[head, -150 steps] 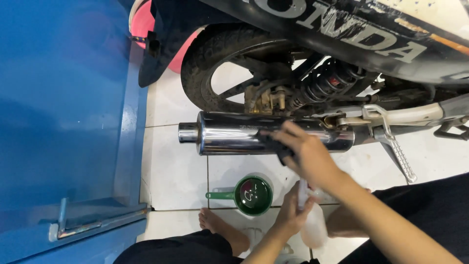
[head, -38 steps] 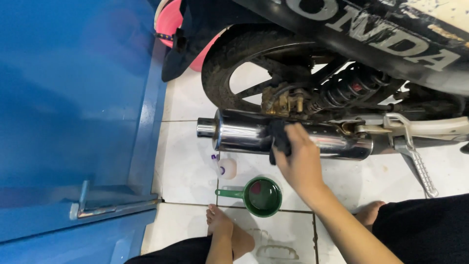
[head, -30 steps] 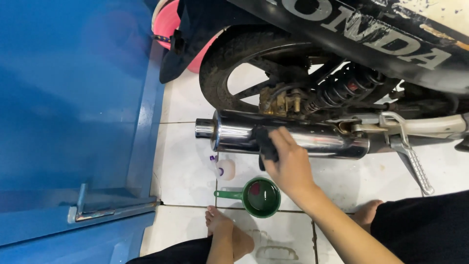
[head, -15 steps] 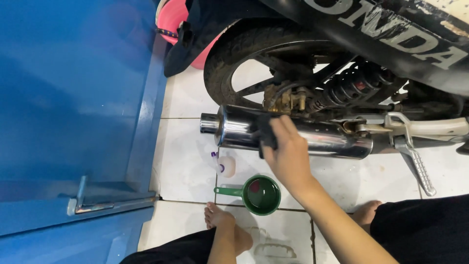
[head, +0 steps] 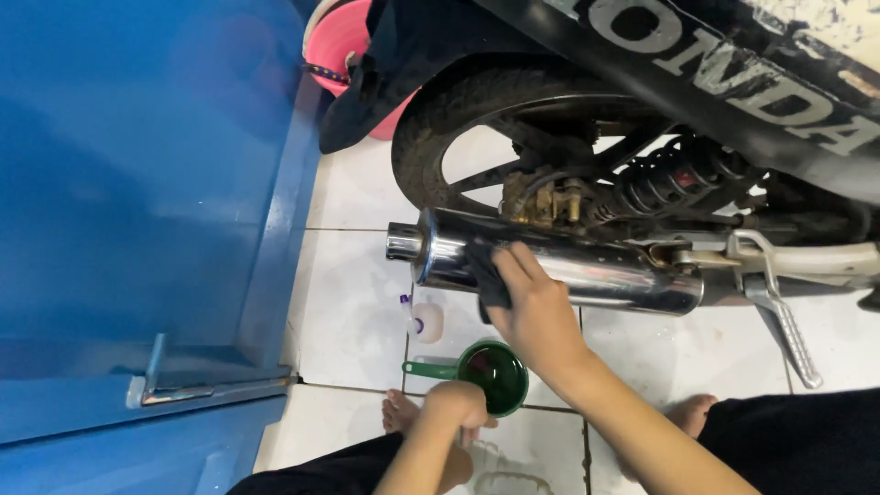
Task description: The person sits on the floor and scrubs a motorcycle exhaust pipe with a black cloth. They repeatedly spray a cleaning liquid from a bottle onto the exhaust and continue scrubbing the surface.
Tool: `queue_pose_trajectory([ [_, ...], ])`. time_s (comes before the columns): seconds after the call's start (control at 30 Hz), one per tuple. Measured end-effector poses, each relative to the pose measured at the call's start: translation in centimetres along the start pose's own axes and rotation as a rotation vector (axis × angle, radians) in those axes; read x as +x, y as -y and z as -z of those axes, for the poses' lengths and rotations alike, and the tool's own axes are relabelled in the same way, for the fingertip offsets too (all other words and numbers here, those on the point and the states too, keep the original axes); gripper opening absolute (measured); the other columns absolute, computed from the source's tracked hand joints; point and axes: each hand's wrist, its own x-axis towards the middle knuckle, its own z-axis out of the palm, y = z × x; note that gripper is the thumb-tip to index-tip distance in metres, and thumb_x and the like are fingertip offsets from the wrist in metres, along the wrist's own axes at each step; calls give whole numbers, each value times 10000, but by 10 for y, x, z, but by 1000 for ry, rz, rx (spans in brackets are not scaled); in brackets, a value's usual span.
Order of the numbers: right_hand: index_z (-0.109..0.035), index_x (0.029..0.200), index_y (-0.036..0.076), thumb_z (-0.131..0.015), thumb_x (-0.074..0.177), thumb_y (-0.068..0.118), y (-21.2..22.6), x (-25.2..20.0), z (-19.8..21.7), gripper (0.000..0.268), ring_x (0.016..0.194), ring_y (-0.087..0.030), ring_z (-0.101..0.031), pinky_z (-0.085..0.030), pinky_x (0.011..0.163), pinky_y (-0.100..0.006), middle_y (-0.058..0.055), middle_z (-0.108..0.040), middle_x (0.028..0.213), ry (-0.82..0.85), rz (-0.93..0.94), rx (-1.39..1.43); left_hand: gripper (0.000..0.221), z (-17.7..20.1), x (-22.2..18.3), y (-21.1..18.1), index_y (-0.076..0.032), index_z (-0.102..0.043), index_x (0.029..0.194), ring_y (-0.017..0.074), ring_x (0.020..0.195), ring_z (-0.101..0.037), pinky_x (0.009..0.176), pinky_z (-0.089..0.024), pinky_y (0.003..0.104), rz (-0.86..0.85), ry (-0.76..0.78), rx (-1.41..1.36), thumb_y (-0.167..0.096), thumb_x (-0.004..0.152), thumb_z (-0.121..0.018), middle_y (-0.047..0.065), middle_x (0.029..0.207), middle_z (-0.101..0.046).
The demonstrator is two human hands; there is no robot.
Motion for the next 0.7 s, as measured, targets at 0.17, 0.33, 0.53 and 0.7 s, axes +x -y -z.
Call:
queue_pose_trajectory([
  [0.17, -594, 1012, 35, -701, 804, 65, -19, 28, 17, 236, 837, -359, -636, -487, 711, -437, -144, -611, 930, -63, -52, 0, 507, 22, -194, 39, -16, -701, 859, 156, 605, -651, 535, -502, 250, -509, -148, -507, -412, 1096, -491, 93, 705, -670],
  [0.33, -693, 1179, -53, -797, 706, 47, -3, 28, -8, 495, 1176, -485, -636, -541, 954, -538, -313, -675, 1209, -43, -26, -22, 266, 65, -198, 97, -60, -717, 670, 162, 451, -497, 443, -463, 265, -771, -1357, -1065, -131, 913, -637, 78, 502, -489],
  [0.53, -697, 1092, -32, -802, 725, 78, -10, 24, 10, 397, 981, -495, -693, -588, 791, -530, -290, -724, 996, -79, -167, -63, 364, 103, -171, 63, -116, -569, 1235, 222, 1003, -516, 864, -445, 354, -776, -1495, -1046, -428, 1074, -473, 109, 1116, -593],
  [0.7, -729, 1010, -13, -859, 698, 117, -1, 61, -6, 363, 857, -468, -723, -592, 691, -497, -241, -740, 894, -124, -24, 38, 444, 111, -165, 48, -135, -584, 988, 316, 1051, -544, 1045, -389, 403, -625, -1632, -650, -370, 1131, -235, 97, 934, -605],
])
